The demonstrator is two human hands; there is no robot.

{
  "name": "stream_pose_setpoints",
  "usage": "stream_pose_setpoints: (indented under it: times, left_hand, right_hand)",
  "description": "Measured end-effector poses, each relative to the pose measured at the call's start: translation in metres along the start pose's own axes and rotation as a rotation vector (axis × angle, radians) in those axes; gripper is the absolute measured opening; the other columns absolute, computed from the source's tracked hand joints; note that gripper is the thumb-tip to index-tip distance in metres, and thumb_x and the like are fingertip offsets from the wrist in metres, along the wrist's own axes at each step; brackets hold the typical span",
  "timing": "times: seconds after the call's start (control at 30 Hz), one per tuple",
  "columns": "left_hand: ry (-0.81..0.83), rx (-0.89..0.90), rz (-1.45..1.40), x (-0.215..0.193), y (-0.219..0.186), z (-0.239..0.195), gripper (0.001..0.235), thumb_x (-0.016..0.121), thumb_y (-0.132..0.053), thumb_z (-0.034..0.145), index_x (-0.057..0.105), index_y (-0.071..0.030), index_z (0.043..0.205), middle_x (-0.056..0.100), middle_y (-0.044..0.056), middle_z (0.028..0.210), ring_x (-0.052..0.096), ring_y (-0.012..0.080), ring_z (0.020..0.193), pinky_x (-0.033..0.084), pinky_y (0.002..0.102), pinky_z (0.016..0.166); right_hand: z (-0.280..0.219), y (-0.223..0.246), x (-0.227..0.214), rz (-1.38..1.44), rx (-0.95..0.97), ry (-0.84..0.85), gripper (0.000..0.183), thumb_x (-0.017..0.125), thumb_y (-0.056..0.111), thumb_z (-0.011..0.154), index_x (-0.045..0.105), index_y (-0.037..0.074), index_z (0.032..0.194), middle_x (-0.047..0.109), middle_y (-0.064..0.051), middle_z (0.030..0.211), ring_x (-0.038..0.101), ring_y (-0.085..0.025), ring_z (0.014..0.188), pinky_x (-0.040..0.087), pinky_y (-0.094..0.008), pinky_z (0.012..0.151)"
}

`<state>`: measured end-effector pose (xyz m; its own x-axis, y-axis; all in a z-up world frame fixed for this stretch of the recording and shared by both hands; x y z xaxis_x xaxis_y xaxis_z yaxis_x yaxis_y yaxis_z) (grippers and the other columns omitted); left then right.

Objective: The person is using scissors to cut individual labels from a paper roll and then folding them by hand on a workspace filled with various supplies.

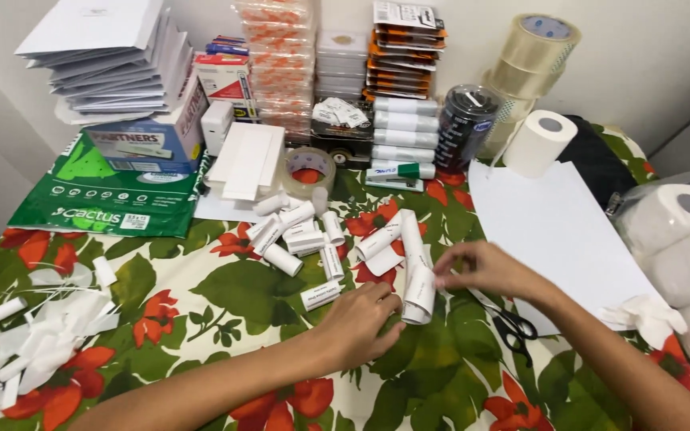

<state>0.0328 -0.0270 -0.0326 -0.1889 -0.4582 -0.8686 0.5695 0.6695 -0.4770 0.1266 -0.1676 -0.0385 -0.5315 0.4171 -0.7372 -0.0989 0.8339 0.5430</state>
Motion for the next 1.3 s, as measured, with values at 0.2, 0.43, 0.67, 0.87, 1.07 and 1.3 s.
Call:
stream_pose_setpoints:
  times: [0.2, 0.43, 0.67, 0.87, 1.07, 1.3]
  left_hand:
    - [-0.068, -0.017, -0.144, -0.005, 0.002, 0.018, 0.03, 0.055, -0.018, 0.087, 0.057, 0.001, 0.111, 0.057, 0.009, 0.095, 0.055, 0.021, 0.083, 0.052, 0.03, 0.067]
    - [-0.409, 0.3, -0.352, -0.041, -0.008, 0.025, 0.036, 0.063, -0.031, 0.079, 0.06, -0.006, 0.105, 0.058, 0.015, 0.101, 0.053, 0.0366, 0.098, 0.043, 0.044, 0.084]
    - [-0.54, 0.513, -0.387, -0.051, -0.035, 0.03, 0.038, 0.067, -0.021, 0.079, 0.056, 0.005, 0.105, 0.062, 0.019, 0.092, 0.06, 0.0371, 0.092, 0.047, 0.047, 0.082]
    - [-0.557, 0.434, -0.547, -0.067, -0.031, 0.034, 0.021, 0.07, -0.021, 0.079, 0.063, -0.004, 0.091, 0.064, 0.01, 0.078, 0.061, 0.0283, 0.078, 0.048, 0.037, 0.072]
    - [-0.448, 0.291, -0.747, -0.061, -0.026, 0.04, 0.039, 0.074, -0.019, 0.073, 0.058, -0.006, 0.106, 0.068, 0.005, 0.076, 0.057, 0.0126, 0.067, 0.046, 0.027, 0.067]
    - [-0.519, 0.353, -0.683, -0.069, -0.021, 0.035, 0.067, 0.061, -0.011, 0.088, 0.02, -0.013, 0.142, 0.069, 0.019, 0.095, 0.07, 0.0238, 0.073, 0.063, 0.025, 0.053]
  right_hand:
    - [-0.012, 0.002, 0.007, 0.272, -0.252, -0.087, 0.018, 0.083, 0.019, 0.067, 0.076, 0.008, 0.079, 0.05, 0.001, 0.059, 0.04, -0.01, 0.054, 0.031, -0.024, 0.051]
    - [-0.042, 0.01, -0.009, 0.523, -0.278, -0.263, 0.017, 0.083, 0.008, 0.065, 0.076, -0.001, 0.078, 0.068, -0.006, 0.063, 0.053, -0.013, 0.053, 0.047, -0.027, 0.053]
    - [-0.066, 0.014, -0.022, 0.73, -0.355, -0.447, 0.029, 0.079, -0.002, 0.063, 0.072, -0.007, 0.091, 0.074, -0.014, 0.077, 0.063, -0.017, 0.068, 0.055, -0.031, 0.066]
    - [-0.075, 0.005, -0.036, 0.685, -0.456, -0.557, 0.021, 0.079, -0.003, 0.063, 0.07, -0.005, 0.081, 0.07, -0.012, 0.067, 0.06, -0.014, 0.063, 0.054, -0.029, 0.063]
    - [-0.095, 0.028, -0.039, 0.472, -0.475, -0.567, 0.02, 0.08, 0.002, 0.062, 0.072, -0.001, 0.08, 0.071, -0.011, 0.062, 0.06, -0.016, 0.058, 0.052, -0.031, 0.063]
    - [-0.081, -0.047, -0.008, -0.359, 0.174, -0.27, 0.019, 0.063, 0.038, 0.082, 0.067, 0.022, 0.092, 0.07, 0.007, 0.076, 0.066, -0.007, 0.065, 0.056, -0.019, 0.064]
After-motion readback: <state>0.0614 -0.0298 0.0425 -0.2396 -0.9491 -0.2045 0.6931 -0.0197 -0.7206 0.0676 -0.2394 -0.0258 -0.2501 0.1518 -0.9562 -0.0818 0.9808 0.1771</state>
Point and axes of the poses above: each hand's wrist, its own z-axis towards the middle knuckle, its own x-axis out of the palm, y = z × x, the point moved 9 cm from there along z, towards the middle knuckle
